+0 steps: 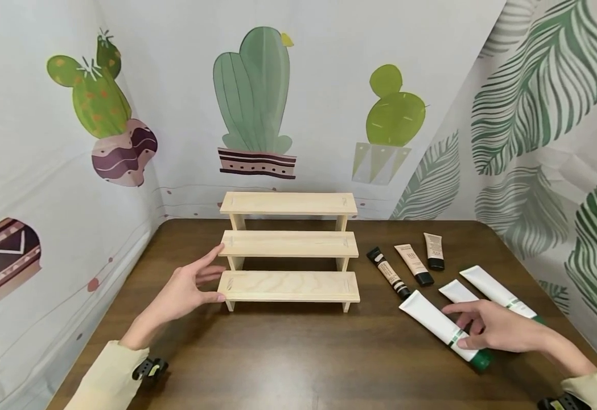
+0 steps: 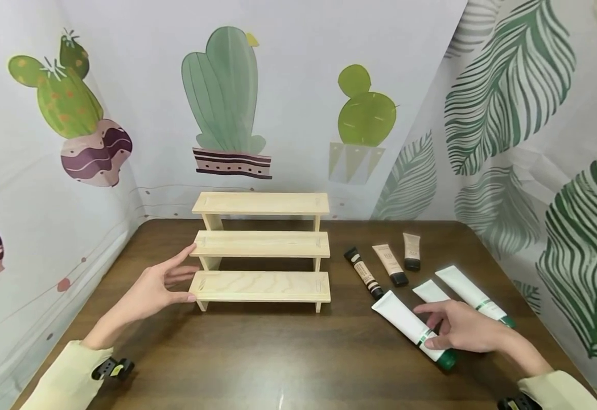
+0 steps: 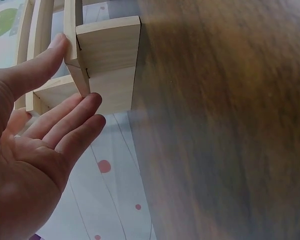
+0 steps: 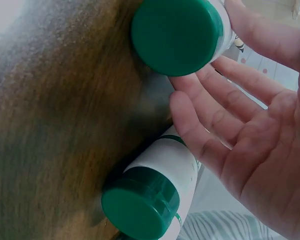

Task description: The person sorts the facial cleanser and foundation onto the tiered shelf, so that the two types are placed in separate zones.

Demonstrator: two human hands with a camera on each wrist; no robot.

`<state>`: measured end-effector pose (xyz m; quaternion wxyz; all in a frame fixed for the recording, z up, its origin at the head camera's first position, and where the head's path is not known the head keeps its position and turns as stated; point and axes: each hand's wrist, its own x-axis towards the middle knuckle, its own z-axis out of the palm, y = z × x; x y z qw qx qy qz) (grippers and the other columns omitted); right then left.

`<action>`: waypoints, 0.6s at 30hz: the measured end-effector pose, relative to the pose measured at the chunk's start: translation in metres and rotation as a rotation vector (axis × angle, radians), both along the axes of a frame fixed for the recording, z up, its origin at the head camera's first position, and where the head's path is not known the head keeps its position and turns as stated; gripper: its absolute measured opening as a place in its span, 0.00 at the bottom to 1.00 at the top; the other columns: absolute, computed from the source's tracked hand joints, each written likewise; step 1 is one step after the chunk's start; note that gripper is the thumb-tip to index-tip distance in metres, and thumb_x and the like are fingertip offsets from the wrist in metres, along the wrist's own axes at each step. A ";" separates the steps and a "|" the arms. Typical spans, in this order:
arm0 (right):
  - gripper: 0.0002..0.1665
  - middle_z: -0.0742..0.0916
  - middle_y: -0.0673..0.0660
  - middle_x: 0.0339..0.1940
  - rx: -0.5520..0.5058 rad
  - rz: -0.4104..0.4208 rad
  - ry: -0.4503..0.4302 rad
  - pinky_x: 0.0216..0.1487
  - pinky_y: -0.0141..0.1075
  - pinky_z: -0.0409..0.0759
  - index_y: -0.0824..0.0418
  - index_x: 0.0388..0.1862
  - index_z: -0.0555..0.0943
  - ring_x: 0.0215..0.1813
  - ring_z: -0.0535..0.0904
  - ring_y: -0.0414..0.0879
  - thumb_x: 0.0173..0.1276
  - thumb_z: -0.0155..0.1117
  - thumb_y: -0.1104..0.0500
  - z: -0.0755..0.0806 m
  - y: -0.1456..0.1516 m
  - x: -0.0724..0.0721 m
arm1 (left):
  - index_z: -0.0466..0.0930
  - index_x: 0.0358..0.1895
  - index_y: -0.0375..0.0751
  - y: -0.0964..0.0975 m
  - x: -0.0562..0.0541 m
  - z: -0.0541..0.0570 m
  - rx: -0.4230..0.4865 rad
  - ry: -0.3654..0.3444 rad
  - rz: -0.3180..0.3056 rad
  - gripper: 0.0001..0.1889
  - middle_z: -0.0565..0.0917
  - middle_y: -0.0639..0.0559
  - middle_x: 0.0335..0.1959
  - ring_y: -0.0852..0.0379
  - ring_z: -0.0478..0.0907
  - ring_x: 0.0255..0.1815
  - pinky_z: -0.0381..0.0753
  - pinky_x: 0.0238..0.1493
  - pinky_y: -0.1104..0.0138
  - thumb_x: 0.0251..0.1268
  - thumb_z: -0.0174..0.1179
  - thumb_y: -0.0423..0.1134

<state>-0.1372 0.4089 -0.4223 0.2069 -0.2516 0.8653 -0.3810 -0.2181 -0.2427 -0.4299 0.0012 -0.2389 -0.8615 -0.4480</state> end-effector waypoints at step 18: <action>0.27 0.85 0.49 0.30 0.035 -0.013 -0.093 0.31 0.31 0.81 0.80 0.56 0.80 0.30 0.82 0.37 0.64 0.75 0.65 -0.002 -0.003 -0.010 | 0.57 0.86 0.54 -0.003 0.002 -0.001 0.037 -0.031 0.000 0.58 0.84 0.33 0.61 0.39 0.85 0.59 0.85 0.56 0.43 0.52 0.81 0.27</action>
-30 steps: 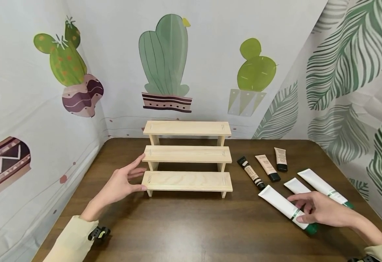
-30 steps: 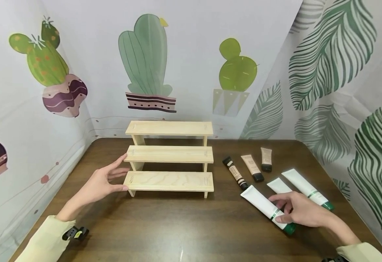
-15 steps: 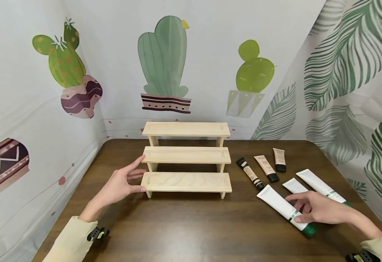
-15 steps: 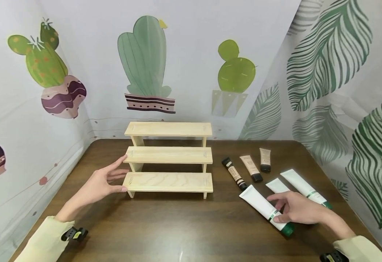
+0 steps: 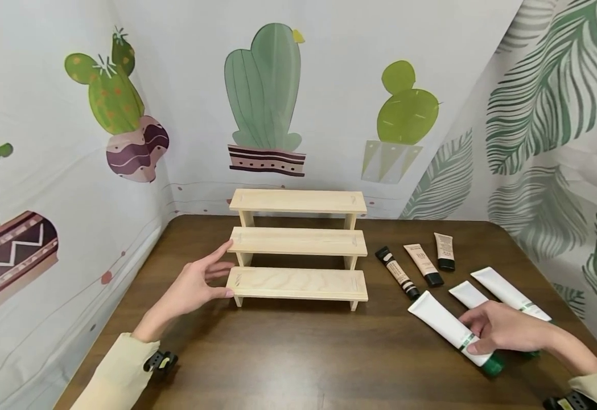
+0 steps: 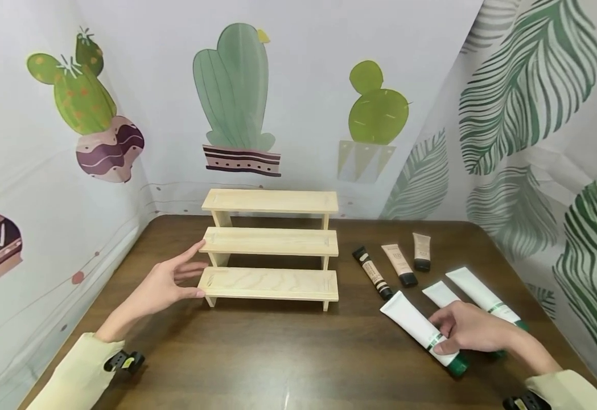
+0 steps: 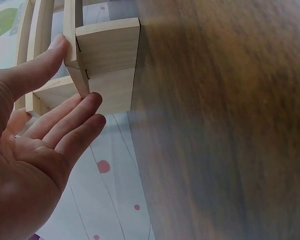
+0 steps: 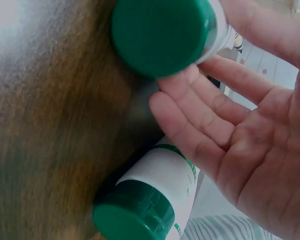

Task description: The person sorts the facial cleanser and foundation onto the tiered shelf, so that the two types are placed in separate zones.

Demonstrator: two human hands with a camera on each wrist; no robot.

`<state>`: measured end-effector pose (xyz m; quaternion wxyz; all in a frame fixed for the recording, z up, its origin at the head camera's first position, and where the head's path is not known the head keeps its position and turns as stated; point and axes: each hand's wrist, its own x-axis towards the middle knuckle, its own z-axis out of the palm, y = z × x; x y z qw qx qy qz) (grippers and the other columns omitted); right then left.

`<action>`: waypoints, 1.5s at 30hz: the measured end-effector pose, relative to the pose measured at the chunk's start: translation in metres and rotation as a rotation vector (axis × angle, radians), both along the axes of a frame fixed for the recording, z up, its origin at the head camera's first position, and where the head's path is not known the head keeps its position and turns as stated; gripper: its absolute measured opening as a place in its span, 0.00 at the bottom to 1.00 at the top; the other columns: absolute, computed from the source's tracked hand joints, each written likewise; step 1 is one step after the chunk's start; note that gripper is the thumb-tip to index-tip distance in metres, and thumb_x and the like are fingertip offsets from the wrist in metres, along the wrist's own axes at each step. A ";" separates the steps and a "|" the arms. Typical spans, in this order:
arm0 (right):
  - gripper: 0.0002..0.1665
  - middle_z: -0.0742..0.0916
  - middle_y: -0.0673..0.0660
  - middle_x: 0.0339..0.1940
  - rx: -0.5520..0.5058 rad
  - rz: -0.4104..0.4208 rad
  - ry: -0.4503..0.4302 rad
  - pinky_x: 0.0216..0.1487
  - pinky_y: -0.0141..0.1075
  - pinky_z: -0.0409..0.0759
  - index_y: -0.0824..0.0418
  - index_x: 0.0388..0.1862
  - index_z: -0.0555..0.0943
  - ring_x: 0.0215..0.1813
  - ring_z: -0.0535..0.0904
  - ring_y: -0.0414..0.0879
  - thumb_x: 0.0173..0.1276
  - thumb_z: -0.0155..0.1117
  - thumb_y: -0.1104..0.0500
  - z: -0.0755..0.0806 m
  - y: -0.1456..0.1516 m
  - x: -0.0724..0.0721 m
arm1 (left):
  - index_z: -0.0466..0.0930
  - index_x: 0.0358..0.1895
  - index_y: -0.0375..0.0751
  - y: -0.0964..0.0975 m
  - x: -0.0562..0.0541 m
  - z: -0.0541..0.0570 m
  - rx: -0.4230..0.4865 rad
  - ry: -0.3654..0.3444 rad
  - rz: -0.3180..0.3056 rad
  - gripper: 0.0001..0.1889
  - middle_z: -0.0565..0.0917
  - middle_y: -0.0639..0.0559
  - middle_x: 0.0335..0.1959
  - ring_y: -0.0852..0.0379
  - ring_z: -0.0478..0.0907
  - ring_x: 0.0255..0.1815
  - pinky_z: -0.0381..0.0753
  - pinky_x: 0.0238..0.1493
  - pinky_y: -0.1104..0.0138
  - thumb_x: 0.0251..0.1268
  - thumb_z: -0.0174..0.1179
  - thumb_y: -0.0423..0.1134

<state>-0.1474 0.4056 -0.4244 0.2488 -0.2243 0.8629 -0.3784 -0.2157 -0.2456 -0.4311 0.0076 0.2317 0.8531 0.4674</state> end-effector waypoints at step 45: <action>0.34 0.88 0.53 0.38 0.038 -0.327 0.311 0.34 0.32 0.82 0.78 0.61 0.80 0.36 0.83 0.37 0.62 0.81 0.60 0.027 -0.039 0.007 | 0.58 0.85 0.52 0.001 0.000 0.001 -0.019 0.014 0.011 0.58 0.84 0.33 0.61 0.38 0.85 0.59 0.82 0.62 0.45 0.52 0.82 0.27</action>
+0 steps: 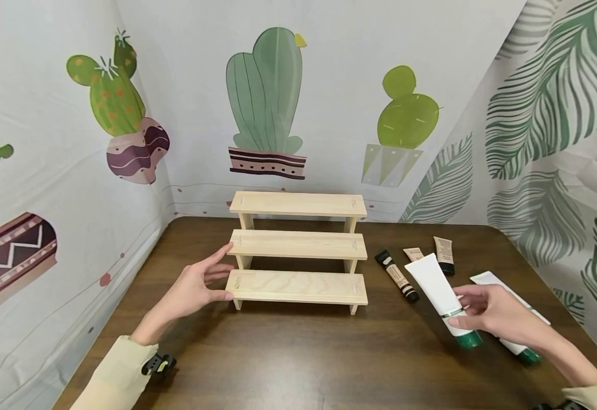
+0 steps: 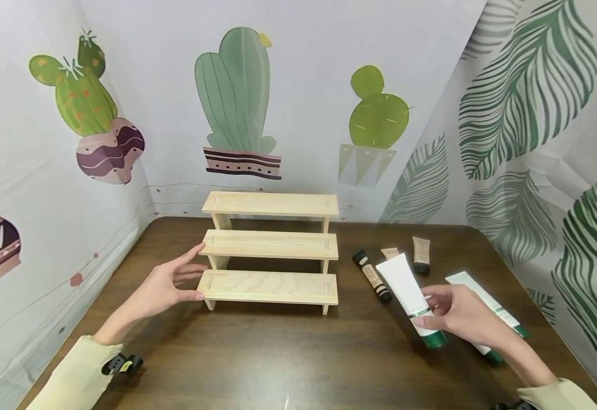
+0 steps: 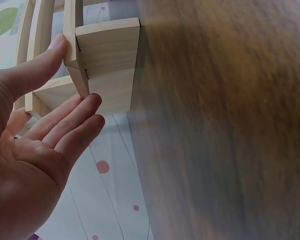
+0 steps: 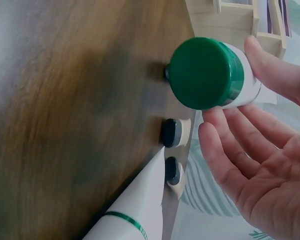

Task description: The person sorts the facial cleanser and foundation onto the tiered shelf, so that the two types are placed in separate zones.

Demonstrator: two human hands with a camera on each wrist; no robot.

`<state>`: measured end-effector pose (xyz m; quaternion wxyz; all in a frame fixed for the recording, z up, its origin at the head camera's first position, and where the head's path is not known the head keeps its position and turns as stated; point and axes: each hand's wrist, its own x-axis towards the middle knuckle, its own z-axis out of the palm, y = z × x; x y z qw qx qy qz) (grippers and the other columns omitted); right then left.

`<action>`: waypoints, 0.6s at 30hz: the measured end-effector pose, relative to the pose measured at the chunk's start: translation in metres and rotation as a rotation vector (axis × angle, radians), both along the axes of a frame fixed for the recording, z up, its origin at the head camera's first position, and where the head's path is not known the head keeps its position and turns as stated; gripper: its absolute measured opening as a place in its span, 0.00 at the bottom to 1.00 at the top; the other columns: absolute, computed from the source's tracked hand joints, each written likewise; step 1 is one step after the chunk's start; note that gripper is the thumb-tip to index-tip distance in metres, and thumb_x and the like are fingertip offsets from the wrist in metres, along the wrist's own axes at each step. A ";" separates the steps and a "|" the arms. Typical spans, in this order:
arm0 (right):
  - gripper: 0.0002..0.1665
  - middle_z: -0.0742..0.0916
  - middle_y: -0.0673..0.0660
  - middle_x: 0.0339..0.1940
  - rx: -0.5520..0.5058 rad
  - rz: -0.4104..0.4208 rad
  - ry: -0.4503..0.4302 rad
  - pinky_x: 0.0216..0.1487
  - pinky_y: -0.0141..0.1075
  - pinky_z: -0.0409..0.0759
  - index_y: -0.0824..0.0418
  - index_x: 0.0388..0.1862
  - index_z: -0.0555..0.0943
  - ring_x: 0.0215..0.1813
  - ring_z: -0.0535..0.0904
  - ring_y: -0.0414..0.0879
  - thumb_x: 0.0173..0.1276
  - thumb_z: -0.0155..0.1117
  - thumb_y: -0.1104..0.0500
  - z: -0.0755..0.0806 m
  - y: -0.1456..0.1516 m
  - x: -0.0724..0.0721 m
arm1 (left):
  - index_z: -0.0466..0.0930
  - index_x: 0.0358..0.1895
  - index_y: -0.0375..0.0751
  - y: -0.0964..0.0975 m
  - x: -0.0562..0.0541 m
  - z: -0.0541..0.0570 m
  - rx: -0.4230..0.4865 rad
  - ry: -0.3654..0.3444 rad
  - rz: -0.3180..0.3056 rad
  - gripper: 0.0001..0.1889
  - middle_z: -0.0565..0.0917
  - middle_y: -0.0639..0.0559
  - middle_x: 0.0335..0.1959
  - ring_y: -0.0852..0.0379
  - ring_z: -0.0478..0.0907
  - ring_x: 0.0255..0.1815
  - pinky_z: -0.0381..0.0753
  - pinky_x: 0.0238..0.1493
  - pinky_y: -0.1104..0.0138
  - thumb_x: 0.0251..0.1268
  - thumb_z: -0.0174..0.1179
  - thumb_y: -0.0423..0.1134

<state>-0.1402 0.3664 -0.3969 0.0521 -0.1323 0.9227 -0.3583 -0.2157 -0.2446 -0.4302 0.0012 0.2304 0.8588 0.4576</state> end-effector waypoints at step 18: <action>0.42 0.91 0.58 0.44 -0.049 -0.154 0.030 0.38 0.33 0.86 0.75 0.67 0.78 0.42 0.88 0.41 0.62 0.83 0.53 0.023 -0.036 -0.013 | 0.58 0.85 0.51 0.000 -0.002 -0.001 0.011 0.000 -0.001 0.58 0.85 0.34 0.60 0.38 0.84 0.59 0.81 0.63 0.46 0.51 0.82 0.27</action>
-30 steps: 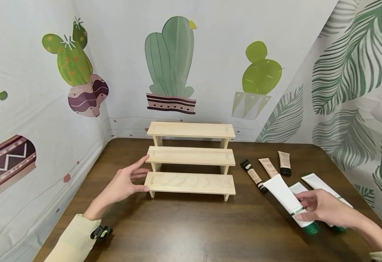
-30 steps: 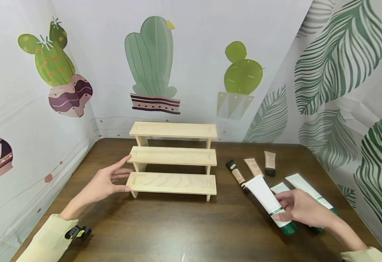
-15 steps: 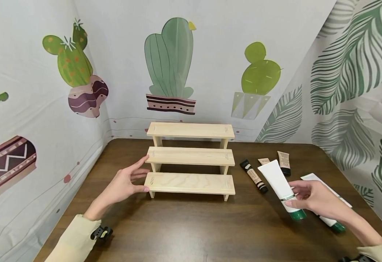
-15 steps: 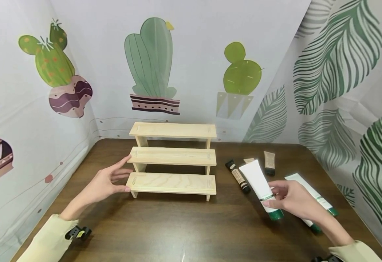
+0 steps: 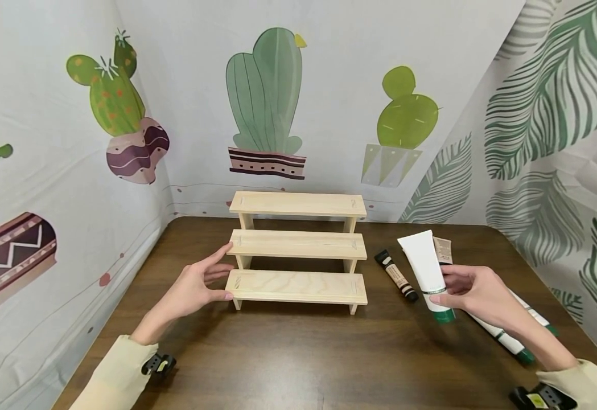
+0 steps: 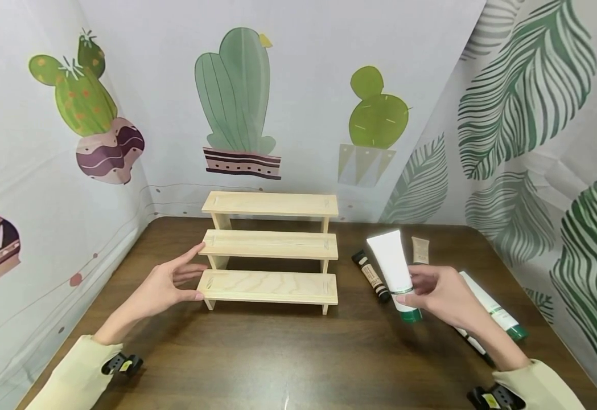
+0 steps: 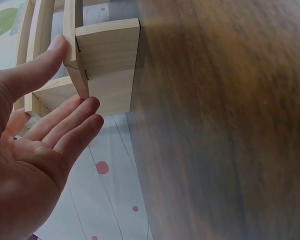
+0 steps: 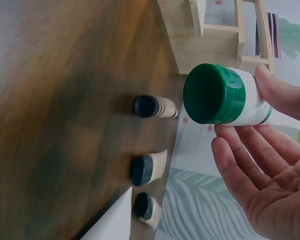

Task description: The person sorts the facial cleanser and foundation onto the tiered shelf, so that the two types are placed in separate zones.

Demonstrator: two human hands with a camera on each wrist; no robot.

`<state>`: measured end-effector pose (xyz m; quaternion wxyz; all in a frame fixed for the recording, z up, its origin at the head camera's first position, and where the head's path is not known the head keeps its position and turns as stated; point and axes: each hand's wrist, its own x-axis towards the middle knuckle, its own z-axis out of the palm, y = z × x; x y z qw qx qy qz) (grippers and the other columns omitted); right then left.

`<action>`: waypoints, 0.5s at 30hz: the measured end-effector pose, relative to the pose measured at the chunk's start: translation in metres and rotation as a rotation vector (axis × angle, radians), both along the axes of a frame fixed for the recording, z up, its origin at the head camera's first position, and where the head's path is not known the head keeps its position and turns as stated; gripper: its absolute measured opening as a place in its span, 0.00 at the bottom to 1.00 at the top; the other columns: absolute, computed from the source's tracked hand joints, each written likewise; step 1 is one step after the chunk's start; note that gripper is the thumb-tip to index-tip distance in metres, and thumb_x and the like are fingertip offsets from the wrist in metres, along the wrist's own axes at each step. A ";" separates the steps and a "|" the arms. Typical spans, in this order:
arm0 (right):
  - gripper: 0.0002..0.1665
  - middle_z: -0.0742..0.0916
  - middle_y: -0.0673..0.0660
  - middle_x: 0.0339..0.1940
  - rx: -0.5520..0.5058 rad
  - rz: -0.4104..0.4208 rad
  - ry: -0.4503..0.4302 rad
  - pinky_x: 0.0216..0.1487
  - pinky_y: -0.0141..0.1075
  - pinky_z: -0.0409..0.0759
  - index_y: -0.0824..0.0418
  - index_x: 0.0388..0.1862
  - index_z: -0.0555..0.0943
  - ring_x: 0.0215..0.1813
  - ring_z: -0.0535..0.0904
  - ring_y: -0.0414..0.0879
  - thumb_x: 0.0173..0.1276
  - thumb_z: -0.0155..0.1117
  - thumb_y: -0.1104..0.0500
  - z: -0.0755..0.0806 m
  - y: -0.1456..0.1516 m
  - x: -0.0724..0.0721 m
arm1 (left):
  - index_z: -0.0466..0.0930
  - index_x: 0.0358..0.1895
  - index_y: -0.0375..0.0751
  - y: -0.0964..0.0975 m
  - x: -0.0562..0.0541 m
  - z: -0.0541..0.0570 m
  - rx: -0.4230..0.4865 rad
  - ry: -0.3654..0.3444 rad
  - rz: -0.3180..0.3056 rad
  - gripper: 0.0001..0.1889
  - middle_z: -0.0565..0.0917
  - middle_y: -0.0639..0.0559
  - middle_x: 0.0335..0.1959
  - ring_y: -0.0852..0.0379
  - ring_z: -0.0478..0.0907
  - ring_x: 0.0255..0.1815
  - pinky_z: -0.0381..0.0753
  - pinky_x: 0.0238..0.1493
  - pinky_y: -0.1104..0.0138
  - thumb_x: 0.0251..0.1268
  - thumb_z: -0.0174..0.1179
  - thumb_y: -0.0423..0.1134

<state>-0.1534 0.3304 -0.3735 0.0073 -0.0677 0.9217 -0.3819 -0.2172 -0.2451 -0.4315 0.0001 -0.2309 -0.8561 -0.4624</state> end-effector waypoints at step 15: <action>0.42 0.92 0.61 0.43 -0.078 -0.020 0.122 0.38 0.30 0.85 0.74 0.67 0.80 0.43 0.87 0.39 0.59 0.85 0.56 0.023 -0.042 -0.023 | 0.58 0.85 0.51 0.001 0.000 0.002 0.011 -0.019 0.001 0.58 0.84 0.34 0.61 0.37 0.84 0.60 0.81 0.63 0.47 0.51 0.82 0.26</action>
